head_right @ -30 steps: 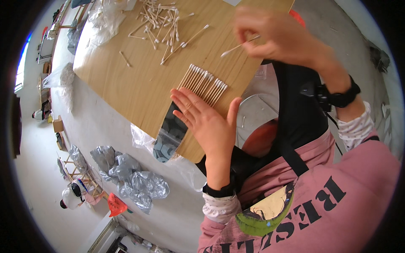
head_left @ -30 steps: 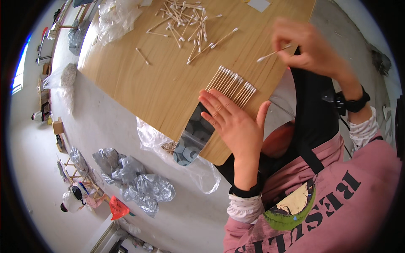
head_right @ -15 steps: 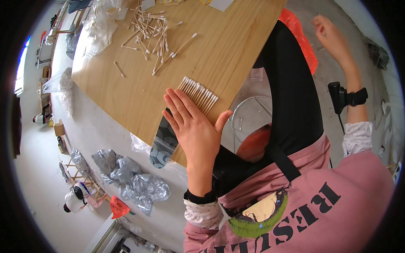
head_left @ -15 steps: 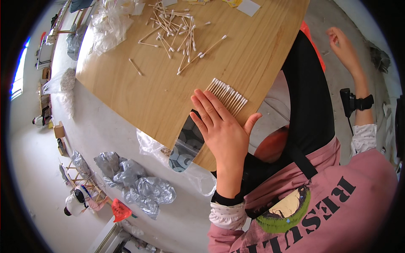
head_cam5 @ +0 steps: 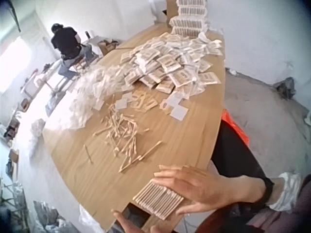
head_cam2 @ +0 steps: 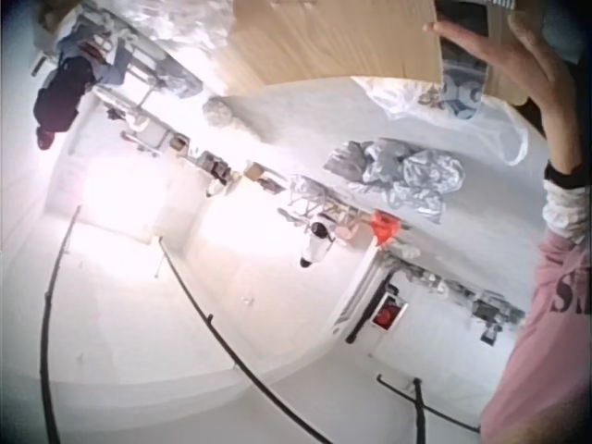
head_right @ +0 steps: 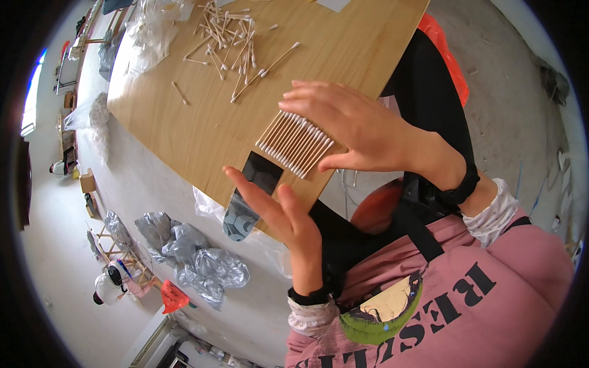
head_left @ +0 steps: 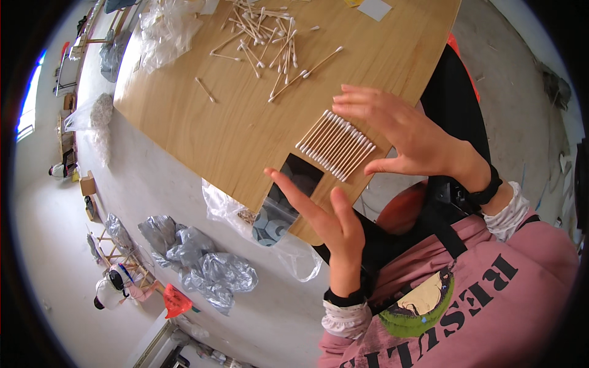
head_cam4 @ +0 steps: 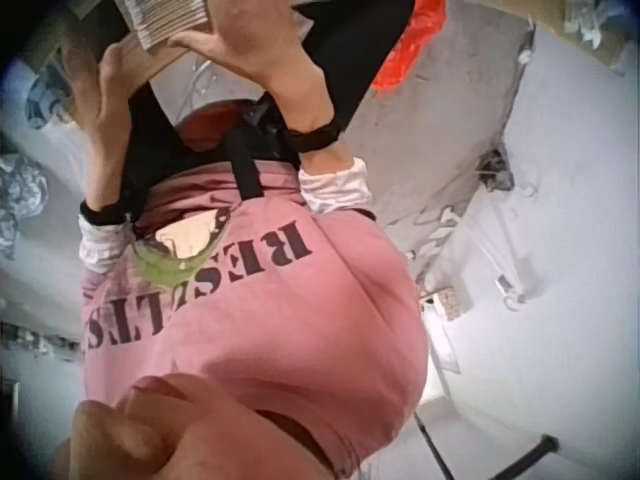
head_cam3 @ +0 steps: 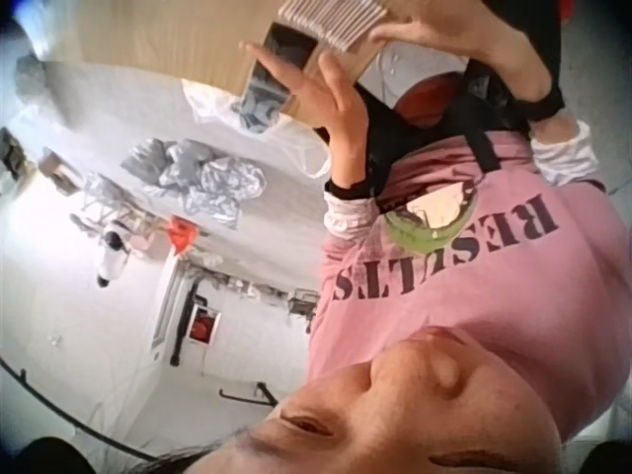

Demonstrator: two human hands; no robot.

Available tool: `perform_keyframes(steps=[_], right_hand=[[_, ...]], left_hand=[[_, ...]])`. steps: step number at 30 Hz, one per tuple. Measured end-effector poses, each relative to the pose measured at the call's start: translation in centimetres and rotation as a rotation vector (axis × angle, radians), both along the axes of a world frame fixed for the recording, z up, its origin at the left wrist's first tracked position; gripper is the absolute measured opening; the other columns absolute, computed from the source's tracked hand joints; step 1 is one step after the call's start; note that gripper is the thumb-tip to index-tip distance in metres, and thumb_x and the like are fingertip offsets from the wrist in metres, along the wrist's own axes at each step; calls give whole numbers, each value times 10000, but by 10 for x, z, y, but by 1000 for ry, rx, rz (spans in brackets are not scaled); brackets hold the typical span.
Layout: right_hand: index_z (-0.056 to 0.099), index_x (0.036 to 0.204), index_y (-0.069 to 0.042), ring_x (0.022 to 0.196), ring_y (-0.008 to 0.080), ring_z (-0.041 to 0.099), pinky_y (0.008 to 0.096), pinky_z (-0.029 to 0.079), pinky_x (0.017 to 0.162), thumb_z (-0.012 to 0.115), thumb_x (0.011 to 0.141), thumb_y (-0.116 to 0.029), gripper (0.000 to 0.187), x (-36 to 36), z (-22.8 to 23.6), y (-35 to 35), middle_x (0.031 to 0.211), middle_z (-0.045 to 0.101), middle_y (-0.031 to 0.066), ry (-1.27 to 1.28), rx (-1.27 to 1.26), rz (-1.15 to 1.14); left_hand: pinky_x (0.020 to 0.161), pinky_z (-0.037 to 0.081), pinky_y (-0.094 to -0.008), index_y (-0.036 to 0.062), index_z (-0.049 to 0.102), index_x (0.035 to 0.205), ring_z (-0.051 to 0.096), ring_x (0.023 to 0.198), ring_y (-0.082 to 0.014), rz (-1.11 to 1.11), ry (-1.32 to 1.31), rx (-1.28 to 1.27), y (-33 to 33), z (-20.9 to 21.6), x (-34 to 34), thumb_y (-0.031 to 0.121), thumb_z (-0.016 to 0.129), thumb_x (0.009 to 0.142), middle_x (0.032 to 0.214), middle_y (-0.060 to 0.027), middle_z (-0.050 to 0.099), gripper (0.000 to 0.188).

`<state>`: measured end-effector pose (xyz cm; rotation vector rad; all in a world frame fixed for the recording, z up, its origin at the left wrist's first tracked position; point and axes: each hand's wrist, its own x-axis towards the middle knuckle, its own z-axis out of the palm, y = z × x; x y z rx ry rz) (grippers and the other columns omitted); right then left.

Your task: Organizing and packaging cotton swabs into small plastic bags.

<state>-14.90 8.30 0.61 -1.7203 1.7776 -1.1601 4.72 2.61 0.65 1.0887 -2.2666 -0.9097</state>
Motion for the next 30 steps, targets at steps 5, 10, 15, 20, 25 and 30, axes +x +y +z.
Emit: perform_keyframes(steps=[5, 10, 15, 20, 25, 30], right_hand=[[351, 1486, -79, 1427, 355, 340, 468, 307, 1187, 852, 653, -138, 974, 7, -8, -7, 1484, 424, 124, 110, 46, 4], [360, 1479, -59, 1439, 331, 340, 431, 282, 1196, 816, 762, -258, 873, 11, -4, -18, 1497, 413, 143, -103, 46, -17], [370, 1468, -31, 1447, 278, 334, 414, 236, 1204, 618, 953, -480, 727, 34, -11, -31, 1495, 413, 148, -825, -67, -153], [338, 1471, 19, 1465, 269, 307, 444, 181, 1220, 442, 984, -615, 807, 33, -12, -41, 1520, 388, 172, -819, -104, -159], [400, 1435, 10, 1417, 249, 367, 401, 253, 1181, 428, 999, -594, 746, 33, -17, -48, 1457, 455, 155, -861, -101, -148], [401, 1433, 14, 1427, 226, 369, 383, 268, 1196, 457, 1032, -484, 643, 25, -15, -45, 1482, 437, 147, -910, -89, -109]], left_hand=[[1230, 111, -432, 1, 78, 1571, 143, 1523, -286, 316, 667, 406, 16, -4, -16, 339, 364, 1050, 1634, -184, 158, 684], [1230, 119, -417, 29, 103, 1572, 161, 1518, -271, 427, 901, 473, 8, -8, -42, 387, 318, 1063, 1623, -183, 194, 658], [1233, 84, -444, 31, 23, 1577, 89, 1532, -298, 398, 941, 517, 8, -10, -53, 473, 336, 1052, 1645, -183, 102, 754], [1224, 138, -397, 43, 161, 1568, 180, 1510, -257, 438, 931, 448, -6, -9, -54, 459, 308, 1067, 1616, -152, 219, 668], [1221, 147, -401, 30, 182, 1563, 184, 1509, -254, 409, 965, 484, -19, -13, -52, 459, 308, 1070, 1619, -154, 214, 666], [1226, 59, -473, -9, 100, 1568, 73, 1532, -332, 248, 630, 266, -15, -11, -47, 503, 325, 1050, 1644, -201, 99, 763]])
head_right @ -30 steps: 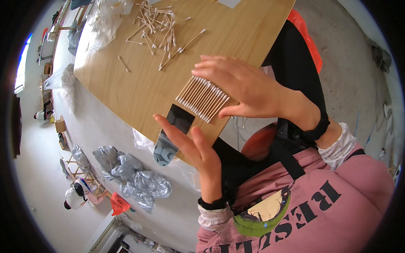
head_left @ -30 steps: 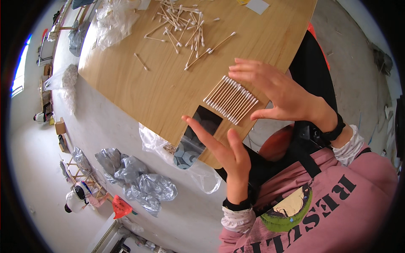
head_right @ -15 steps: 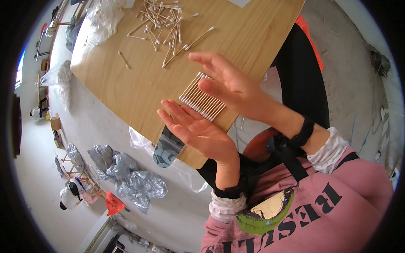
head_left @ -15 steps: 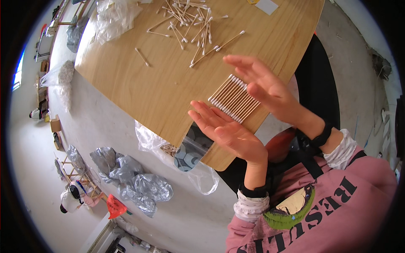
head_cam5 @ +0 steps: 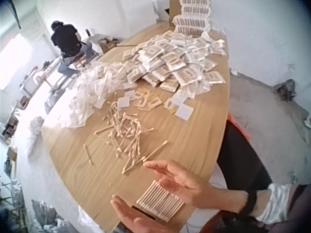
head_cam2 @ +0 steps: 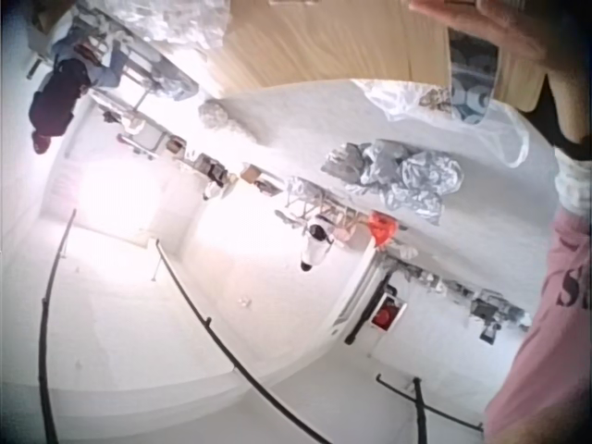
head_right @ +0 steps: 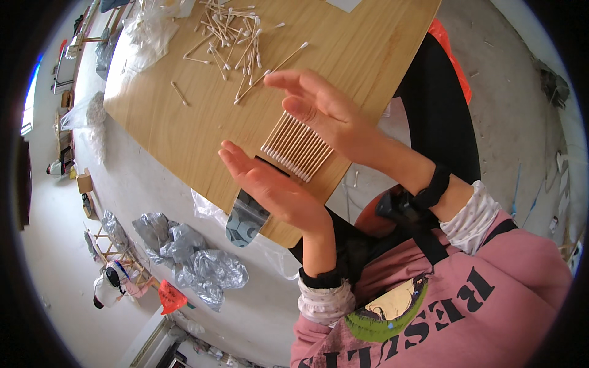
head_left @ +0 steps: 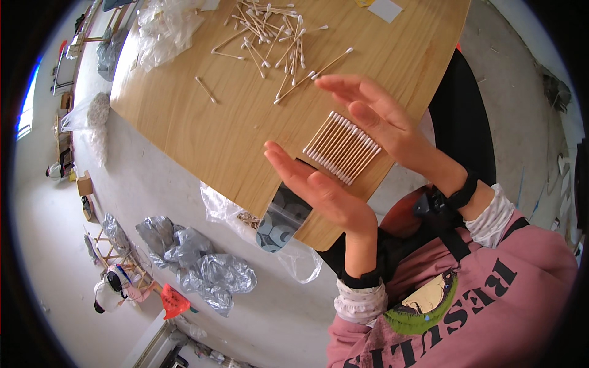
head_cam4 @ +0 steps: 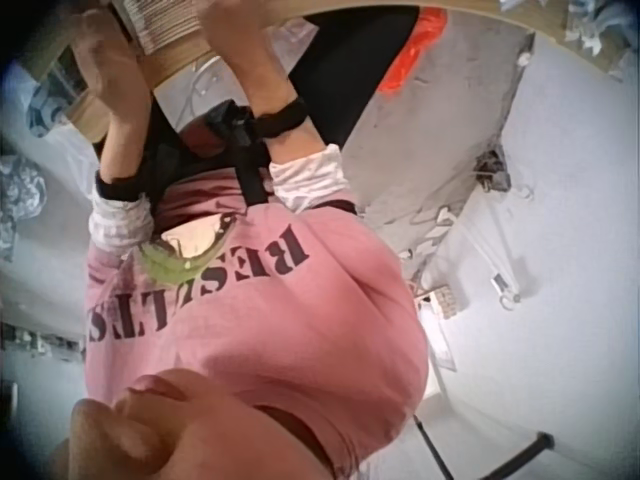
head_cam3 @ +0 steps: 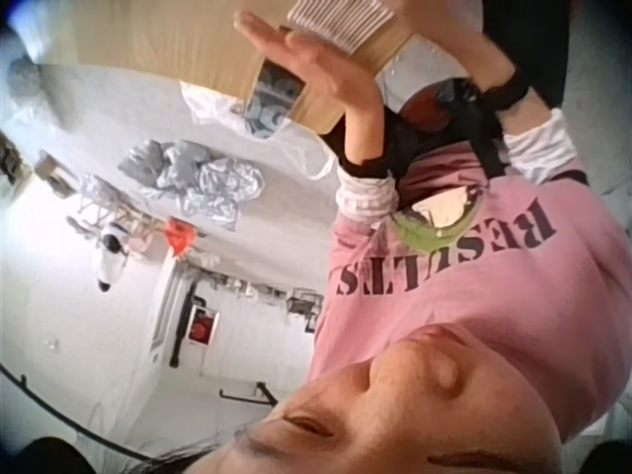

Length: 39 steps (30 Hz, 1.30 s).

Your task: Organizing and packaging cotton swabs into small plastic bags.

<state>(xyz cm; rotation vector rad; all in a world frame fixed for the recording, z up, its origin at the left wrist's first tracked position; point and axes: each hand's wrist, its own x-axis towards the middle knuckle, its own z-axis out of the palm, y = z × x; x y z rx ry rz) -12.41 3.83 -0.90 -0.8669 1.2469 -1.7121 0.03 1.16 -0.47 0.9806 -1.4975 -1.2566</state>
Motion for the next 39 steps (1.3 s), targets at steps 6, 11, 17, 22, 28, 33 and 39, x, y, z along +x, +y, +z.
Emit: perform_keyframes(steps=[6, 11, 17, 22, 28, 33, 39], right_hand=[[507, 1351, -38, 1329, 208, 471, 349, 366, 1123, 576, 935, -26, 422, -16, -2, 10, 1358, 540, 90, 230, 85, -123], [511, 1347, -34, 1370, 201, 437, 342, 353, 1150, 538, 879, 79, 483, -13, -1, 9, 1378, 520, 102, 696, 136, -17], [642, 1091, -39, 1122, 242, 590, 306, 470, 961, 508, 811, 113, 345, -29, -1, 16, 1195, 612, 99, 358, 40, -193], [633, 704, -31, 977, 201, 604, 285, 481, 816, 499, 714, 138, 215, -44, -3, 33, 1002, 646, 65, 580, 88, -98], [607, 572, -42, 985, 210, 592, 294, 476, 796, 603, 665, 102, 171, -42, -12, 32, 944, 652, 26, 733, -23, -7], [635, 577, -76, 977, 196, 589, 310, 474, 810, 695, 652, 14, 132, -39, -15, 31, 911, 652, 0, 772, -20, -12], [628, 559, -102, 976, 186, 589, 326, 467, 832, 748, 601, -66, 132, -40, -18, 31, 896, 651, -30, 867, -49, -13]], left_hand=[[1219, 33, -509, -89, 176, 1535, 44, 1526, -391, -357, -1205, -464, 12, 15, 1, 633, 478, 937, 1619, -284, 107, 985], [1222, 56, -496, -109, 161, 1528, 70, 1522, -399, -391, -1256, -485, 11, 9, 2, 703, 509, 874, 1615, -287, 123, 1099], [1206, 129, -517, -133, 145, 1516, 98, 1510, -426, -354, -1174, -518, 14, 4, -1, 671, 553, 883, 1600, -311, 136, 1102], [1199, 169, -510, -140, 185, 1505, 135, 1503, -429, -289, -1166, -560, 14, -3, -1, 711, 520, 878, 1587, -319, 175, 1108], [1201, 173, -502, -144, 200, 1498, 147, 1502, -423, -281, -1164, -574, 13, -5, -2, 717, 515, 877, 1584, -318, 186, 1107], [1203, 171, -499, -144, 200, 1497, 150, 1502, -419, -272, -1170, -577, 13, -5, -1, 720, 519, 874, 1585, -314, 189, 1112], [1204, 171, -492, -141, 196, 1500, 150, 1504, -412, -264, -1179, -588, 13, -9, -1, 727, 529, 863, 1587, -309, 189, 1127]])
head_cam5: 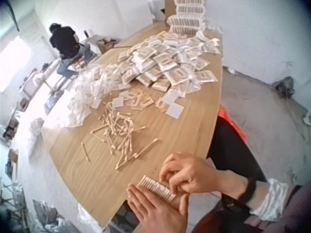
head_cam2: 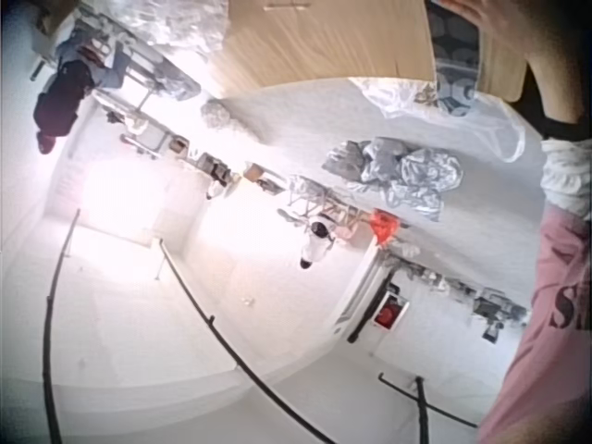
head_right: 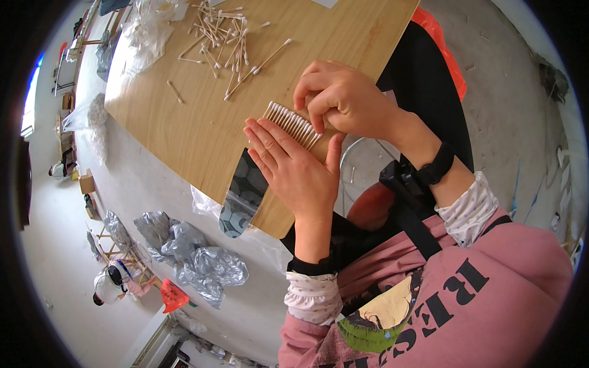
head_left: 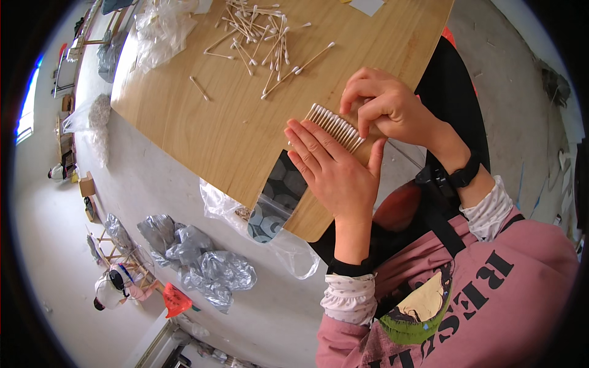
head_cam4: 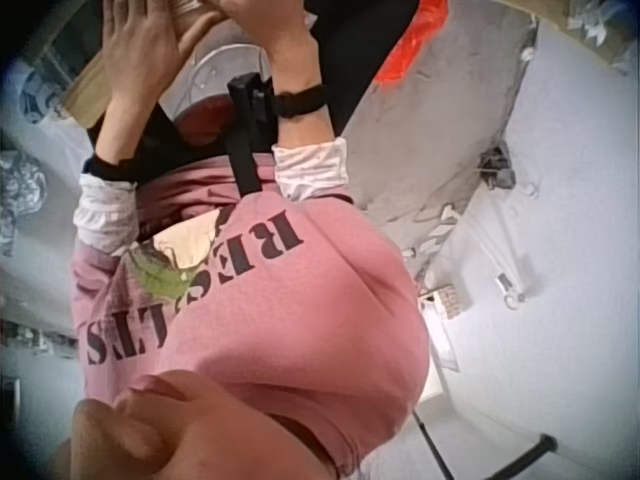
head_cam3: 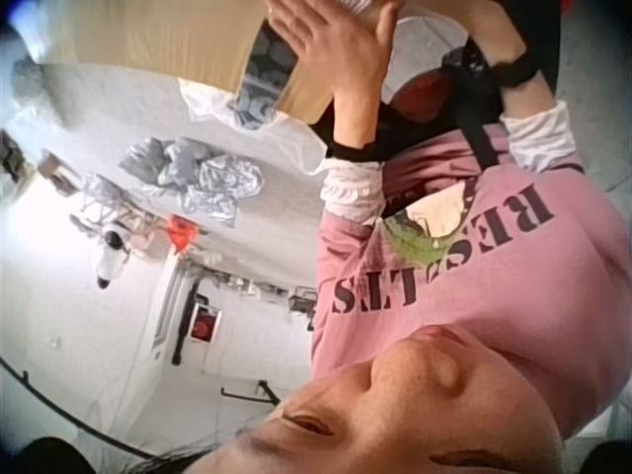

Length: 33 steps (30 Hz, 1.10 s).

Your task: Organizing and packaging cotton swabs into small plastic bags.

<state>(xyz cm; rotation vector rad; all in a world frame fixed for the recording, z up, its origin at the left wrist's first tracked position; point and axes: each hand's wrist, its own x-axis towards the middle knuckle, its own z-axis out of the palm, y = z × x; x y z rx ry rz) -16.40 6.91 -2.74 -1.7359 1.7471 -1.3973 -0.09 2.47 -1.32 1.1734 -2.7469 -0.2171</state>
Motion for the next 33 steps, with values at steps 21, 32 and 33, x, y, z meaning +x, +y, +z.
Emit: perform_keyframes(steps=[21, 32, 33], right_hand=[[663, 607, -79, 996, 190, 585, 305, 503, 821, 601, 657, 86, 184, 3, 2, -2, 928, 654, -4, -83, 11, -60], [679, 632, -57, 995, 202, 570, 293, 491, 790, 634, 708, 94, 175, 3, 1, -2, 983, 639, 27, -67, 36, -86], [679, 632, -57, 995, 202, 570, 293, 491, 790, 634, 708, 94, 175, 4, 0, -3, 983, 639, 27, -68, 36, -86]], left_hand=[[1205, 176, -487, -135, 196, 1503, 152, 1505, -408, 14, 12, 3, 0, 1, -1, 716, 542, 863, 1589, -307, 188, 1120], [1204, 178, -488, -149, 222, 1489, 161, 1502, -410, 11, -2, -19, 0, 1, 0, 730, 530, 862, 1582, -318, 195, 1122], [1204, 177, -488, -149, 224, 1488, 161, 1502, -410, 13, 1, -17, 0, 1, -1, 730, 529, 862, 1581, -318, 197, 1122]])
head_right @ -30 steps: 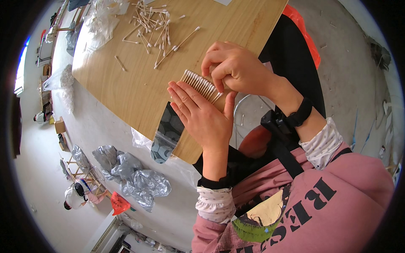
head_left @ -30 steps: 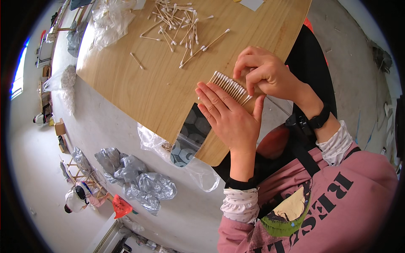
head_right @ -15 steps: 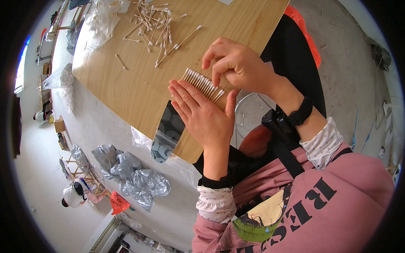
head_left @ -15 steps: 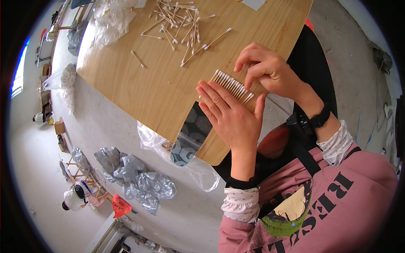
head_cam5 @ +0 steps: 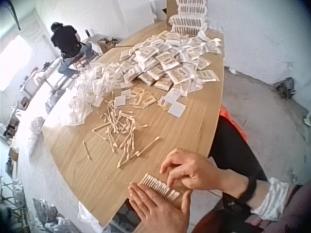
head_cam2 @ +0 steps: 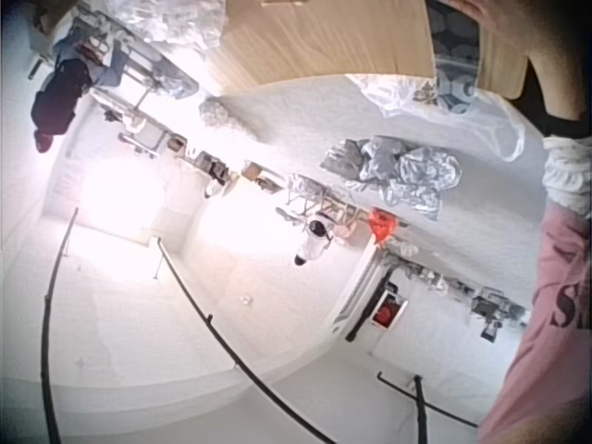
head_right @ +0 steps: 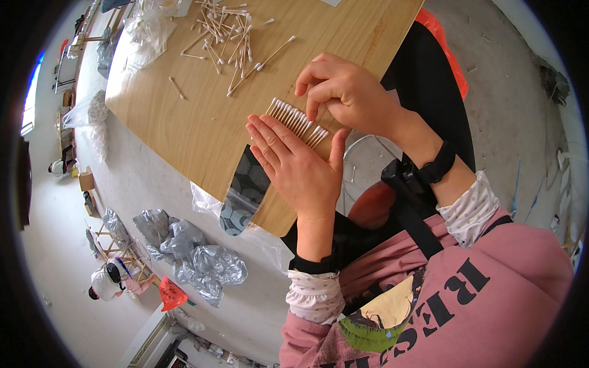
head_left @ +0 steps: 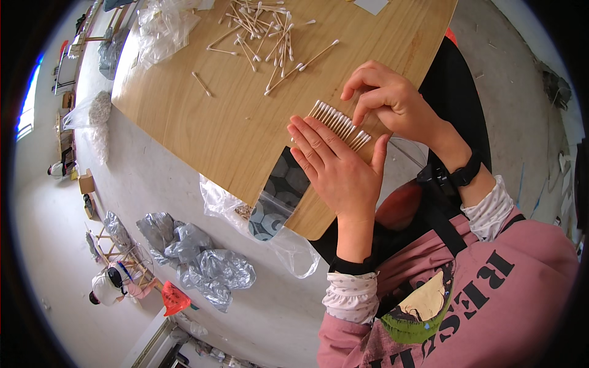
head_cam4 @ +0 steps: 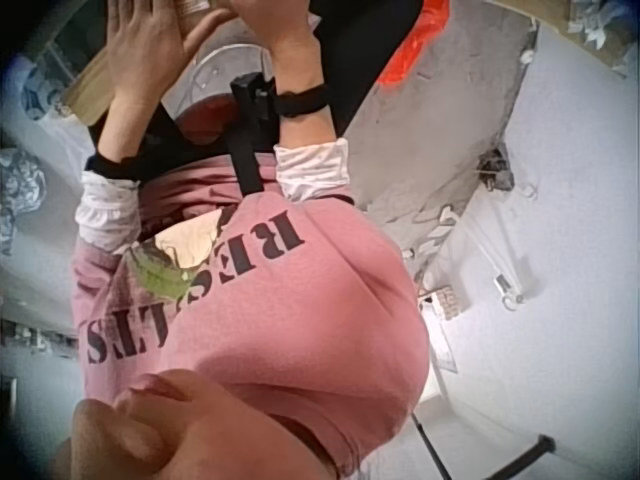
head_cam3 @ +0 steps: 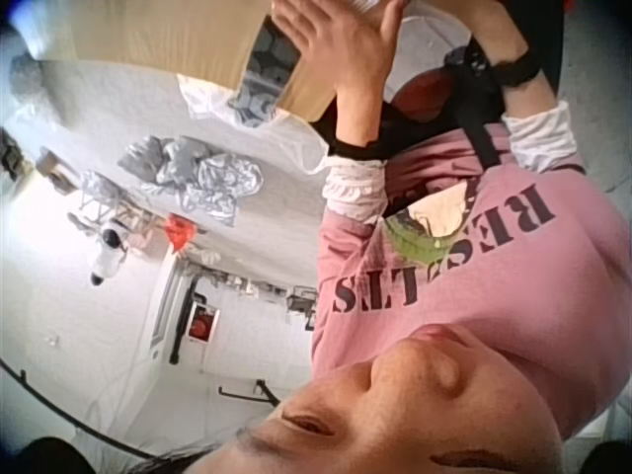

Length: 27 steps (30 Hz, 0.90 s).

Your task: Organizing and packaging cotton swabs into small plastic bags.

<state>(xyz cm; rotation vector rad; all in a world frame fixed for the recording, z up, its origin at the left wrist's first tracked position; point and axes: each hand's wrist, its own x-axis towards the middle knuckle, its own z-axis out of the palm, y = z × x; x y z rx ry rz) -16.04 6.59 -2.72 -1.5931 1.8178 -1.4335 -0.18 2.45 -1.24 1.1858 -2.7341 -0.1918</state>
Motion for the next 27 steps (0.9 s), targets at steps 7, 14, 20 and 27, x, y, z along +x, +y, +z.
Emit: perform_keyframes(steps=[7, 14, 20, 27], right_hand=[[693, 677, -52, 1001, 207, 568, 300, 498, 805, 621, 724, 109, 183, -3, 2, 2, 1000, 640, 32, 71, -3, 50], [707, 758, -43, 1044, 225, 571, 316, 505, 843, 597, 740, 119, 197, 1, 2, 0, 1056, 634, 44, 45, -1, 0], [679, 708, -83, 1006, 222, 587, 331, 509, 835, 623, 707, 58, 152, 1, 1, -2, 1001, 650, 4, 62, -21, -21], [688, 744, -84, 1020, 225, 588, 341, 509, 855, 606, 720, 57, 165, 1, 1, -2, 1009, 647, 10, 106, -11, -20]], left_hand=[[1205, 175, -493, -152, 226, 1485, 164, 1499, -420, -2, 1, 6, 0, 0, 0, 735, 525, 861, 1579, -323, 196, 1125], [1204, 174, -495, -154, 228, 1483, 167, 1497, -423, -1, 4, 5, 1, 0, 1, 736, 521, 863, 1578, -325, 199, 1125], [1203, 176, -497, -155, 227, 1483, 167, 1496, -424, -4, 4, 8, 0, 0, 0, 733, 522, 865, 1577, -325, 200, 1121], [1206, 171, -492, -148, 212, 1493, 161, 1499, -421, -2, 12, 27, 0, 0, 1, 721, 523, 871, 1584, -321, 186, 1113]])
